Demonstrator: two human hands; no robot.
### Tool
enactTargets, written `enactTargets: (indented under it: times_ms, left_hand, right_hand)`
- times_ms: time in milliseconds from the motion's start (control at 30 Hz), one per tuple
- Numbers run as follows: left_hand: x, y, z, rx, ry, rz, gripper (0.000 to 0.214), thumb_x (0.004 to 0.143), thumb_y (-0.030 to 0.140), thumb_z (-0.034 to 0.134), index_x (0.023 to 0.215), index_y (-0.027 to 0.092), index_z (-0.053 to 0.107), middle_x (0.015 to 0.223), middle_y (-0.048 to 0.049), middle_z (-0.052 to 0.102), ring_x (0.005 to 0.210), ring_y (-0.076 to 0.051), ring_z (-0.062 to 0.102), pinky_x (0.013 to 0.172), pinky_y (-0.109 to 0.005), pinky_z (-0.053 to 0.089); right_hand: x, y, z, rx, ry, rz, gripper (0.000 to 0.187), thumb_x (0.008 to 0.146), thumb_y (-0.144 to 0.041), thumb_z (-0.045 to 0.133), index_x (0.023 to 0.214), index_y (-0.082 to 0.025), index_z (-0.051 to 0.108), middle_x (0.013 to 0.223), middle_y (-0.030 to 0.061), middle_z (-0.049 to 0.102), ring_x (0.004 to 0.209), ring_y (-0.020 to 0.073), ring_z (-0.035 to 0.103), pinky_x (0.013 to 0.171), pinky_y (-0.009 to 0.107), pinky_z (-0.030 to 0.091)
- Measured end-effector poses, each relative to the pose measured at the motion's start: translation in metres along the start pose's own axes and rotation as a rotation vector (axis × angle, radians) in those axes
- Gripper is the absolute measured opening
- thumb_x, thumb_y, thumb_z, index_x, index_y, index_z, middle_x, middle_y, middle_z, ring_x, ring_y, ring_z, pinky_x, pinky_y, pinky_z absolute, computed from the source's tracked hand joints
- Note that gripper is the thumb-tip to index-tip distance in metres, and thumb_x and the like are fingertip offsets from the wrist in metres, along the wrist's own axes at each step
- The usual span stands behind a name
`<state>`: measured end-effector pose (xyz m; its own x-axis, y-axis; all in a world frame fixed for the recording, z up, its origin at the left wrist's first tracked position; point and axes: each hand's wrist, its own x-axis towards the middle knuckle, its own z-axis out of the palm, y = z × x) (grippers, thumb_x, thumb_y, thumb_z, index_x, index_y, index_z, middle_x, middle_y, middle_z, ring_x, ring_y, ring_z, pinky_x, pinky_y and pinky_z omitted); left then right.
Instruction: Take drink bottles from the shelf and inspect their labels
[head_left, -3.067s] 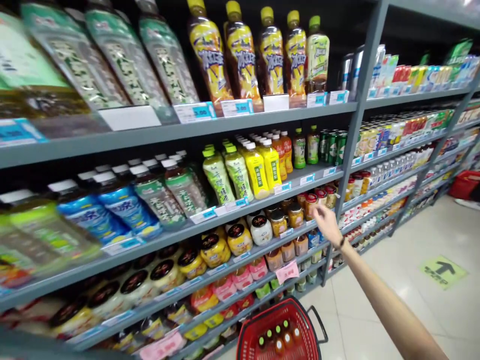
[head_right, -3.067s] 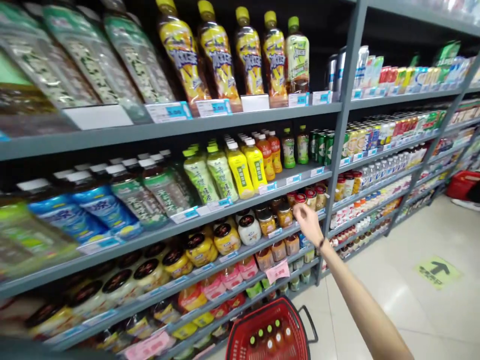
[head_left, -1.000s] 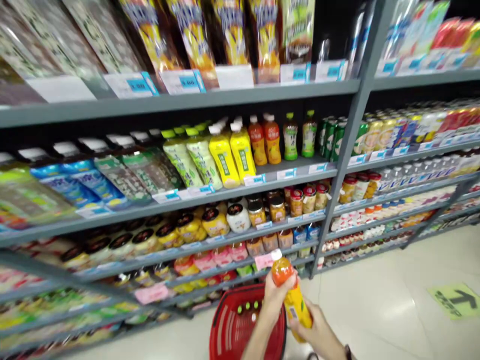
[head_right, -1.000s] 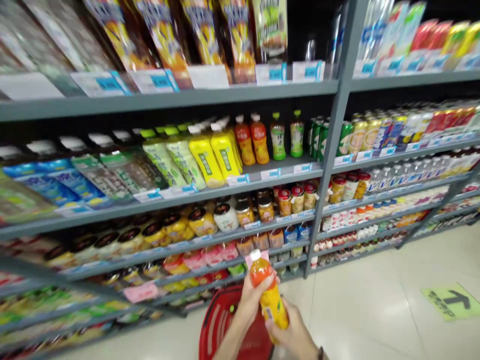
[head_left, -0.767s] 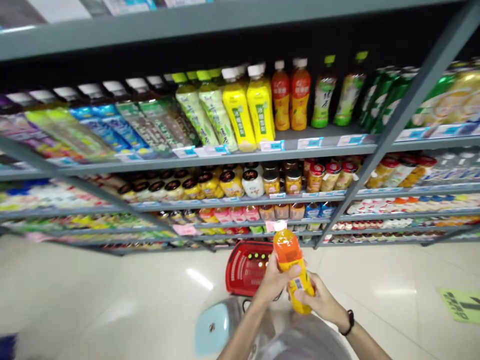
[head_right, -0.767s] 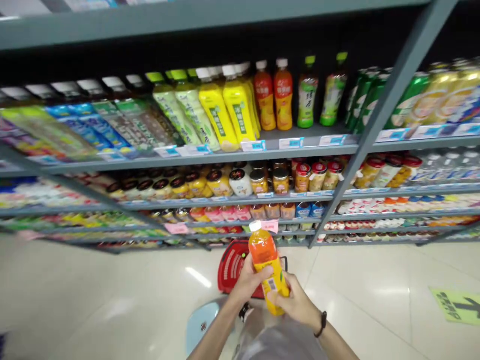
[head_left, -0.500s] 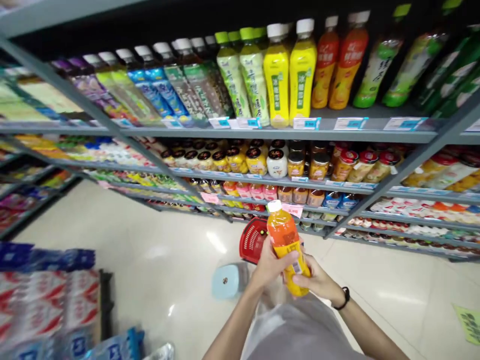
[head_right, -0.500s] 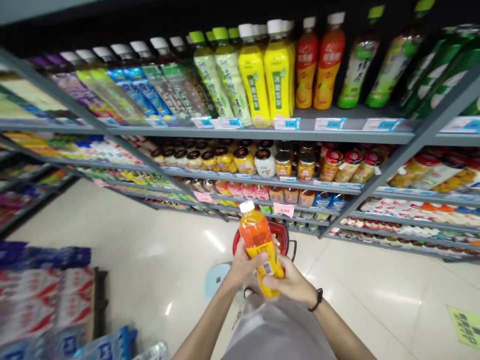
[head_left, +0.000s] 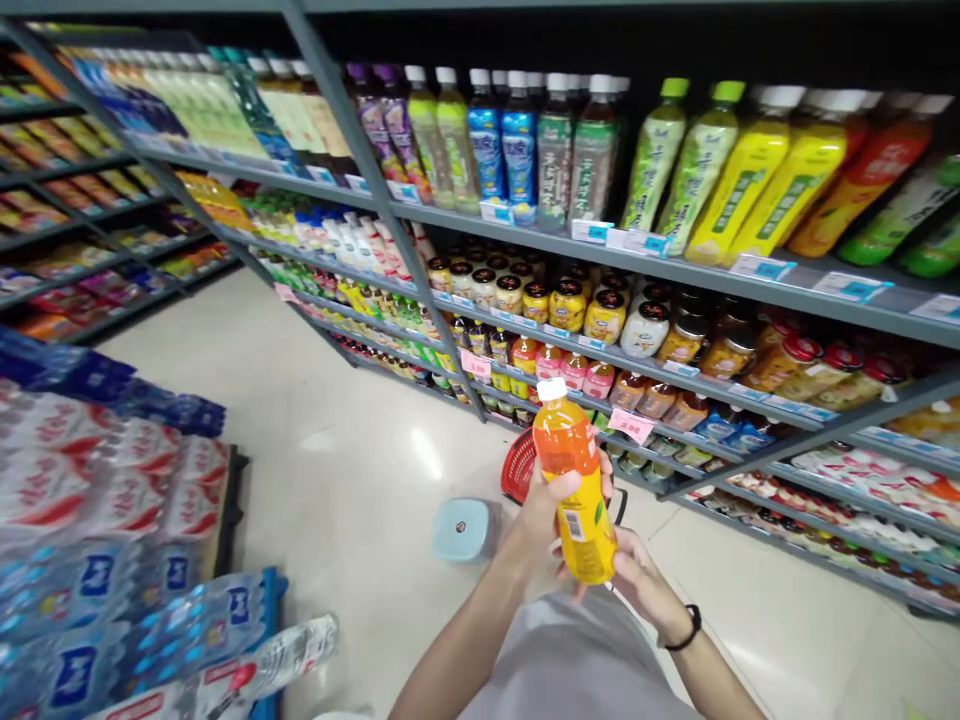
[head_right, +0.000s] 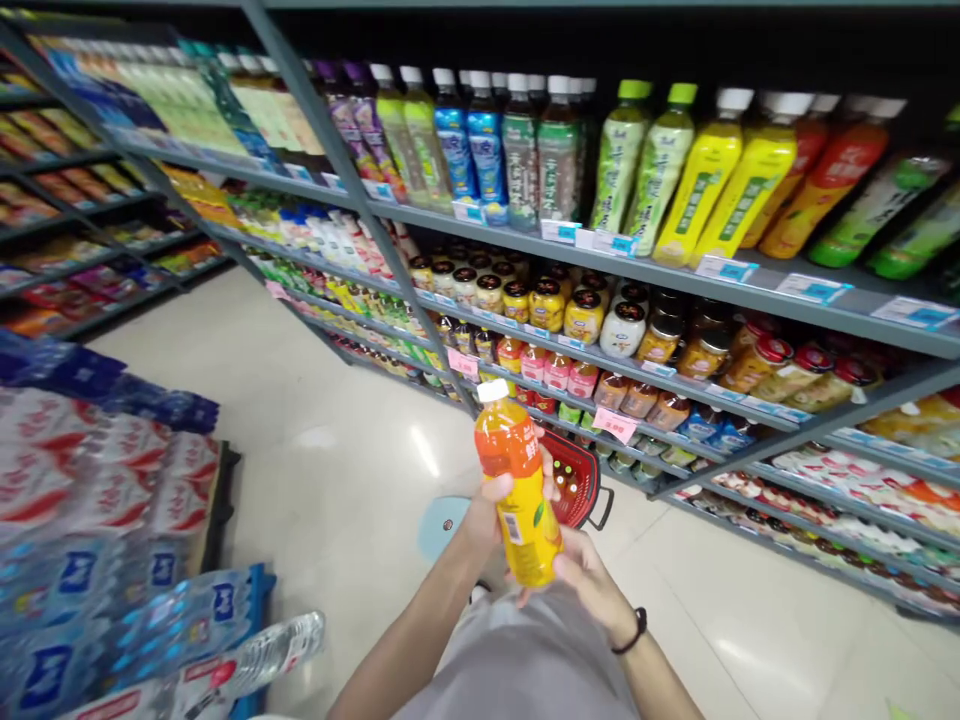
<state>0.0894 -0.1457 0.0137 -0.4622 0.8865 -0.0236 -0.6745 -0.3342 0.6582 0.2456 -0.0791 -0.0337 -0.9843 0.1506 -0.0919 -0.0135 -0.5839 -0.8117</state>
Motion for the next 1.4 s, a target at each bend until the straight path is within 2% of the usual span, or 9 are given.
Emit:
enactTargets:
  times_ms: [133,267,467,600,733,867,1067,1200,1400]
  left_hand:
    - [-0.024,0.030,-0.030,0.140,0.141,0.117,0.045,0.074,0.044,0.085,0.103,0.015,0.069,0.099,-0.0118,0.073,0.075,-0.018,0.068,0.064,-0.028,0.056]
    - [-0.049,0.054,-0.059,0.059,0.061,0.117,0.052,0.077,0.044,0.083,0.118,0.016,0.067,0.107,-0.0134,0.073,0.085,-0.022,0.070,0.070,-0.030,0.057]
    - [-0.072,0.087,-0.078,-0.045,-0.067,0.125,0.077,0.075,0.042,0.085,0.142,0.024,0.053,0.125,-0.0143,0.069,0.101,-0.029,0.072,0.084,-0.039,0.061]
    - [-0.079,0.105,-0.081,0.016,-0.115,0.177,0.083,0.076,0.036,0.087,0.147,0.026,0.046,0.126,-0.0138,0.067,0.103,-0.028,0.072,0.087,-0.039,0.061]
    - [-0.089,0.114,-0.081,0.084,-0.109,0.217,0.069,0.076,0.026,0.088,0.135,0.022,0.053,0.122,-0.0120,0.068,0.094,-0.022,0.071,0.082,-0.033,0.060]
    - [-0.098,0.119,-0.076,0.183,0.065,0.202,0.055,0.075,0.028,0.089,0.118,0.018,0.057,0.112,-0.0096,0.069,0.085,-0.019,0.069,0.074,-0.028,0.060]
    - [-0.104,0.129,-0.079,0.371,0.334,0.270,0.053,0.080,0.036,0.087,0.119,0.018,0.056,0.111,-0.0073,0.069,0.090,-0.017,0.068,0.081,-0.027,0.057]
    - [-0.110,0.131,-0.086,0.359,0.331,0.298,0.056,0.078,0.035,0.088,0.121,0.018,0.057,0.113,-0.0065,0.070,0.091,-0.017,0.068,0.083,-0.026,0.056]
    - [-0.123,0.130,-0.095,0.078,0.122,0.236,0.059,0.073,0.034,0.090,0.119,0.020,0.055,0.123,-0.0106,0.069,0.093,-0.021,0.072,0.079,-0.030,0.060]
  right_hand:
    - [0.023,0.045,0.035,-0.073,0.324,-0.184,0.062,0.080,-0.045,0.089,0.134,-0.029,0.064,0.129,0.0100,0.070,0.099,0.0257,0.075,0.083,0.040,0.065]
    - [0.036,0.091,0.069,-0.098,0.517,-0.295,0.069,0.066,-0.050,0.097,0.123,-0.024,0.067,0.107,0.0087,0.076,0.086,0.0246,0.075,0.072,0.035,0.066]
    - [0.043,0.115,0.103,0.281,0.305,-0.007,0.075,0.075,-0.084,0.070,0.095,-0.012,0.074,0.069,0.0083,0.071,0.042,0.0136,0.060,0.031,0.017,0.040]
    - [0.040,0.131,0.108,0.548,0.073,0.199,0.089,0.084,-0.093,0.044,0.097,-0.010,0.073,0.059,0.0067,0.068,0.028,0.0092,0.047,0.022,0.014,0.024]
    - [0.038,0.148,0.115,0.612,-0.157,0.312,0.086,0.084,-0.095,0.042,0.103,-0.015,0.069,0.054,0.0017,0.065,0.022,0.0114,0.042,0.020,0.018,0.026]
    - [0.042,0.145,0.131,0.375,0.089,0.286,0.089,0.085,-0.094,0.037,0.102,-0.013,0.070,0.065,0.0088,0.069,0.040,0.0181,0.059,0.030,0.022,0.041]
    - [0.040,0.122,0.145,-0.157,0.486,-0.146,0.069,0.075,-0.058,0.089,0.128,-0.024,0.063,0.115,0.0097,0.072,0.071,0.0190,0.069,0.053,0.028,0.058]
    - [0.038,0.123,0.154,-0.227,0.449,-0.141,0.065,0.073,-0.059,0.091,0.120,-0.021,0.067,0.100,0.0076,0.073,0.057,0.0137,0.061,0.052,0.027,0.055]
    - [0.029,0.141,0.169,0.066,0.266,0.004,0.066,0.080,-0.077,0.073,0.106,-0.016,0.073,0.080,0.0074,0.072,0.043,0.0109,0.053,0.039,0.022,0.040]
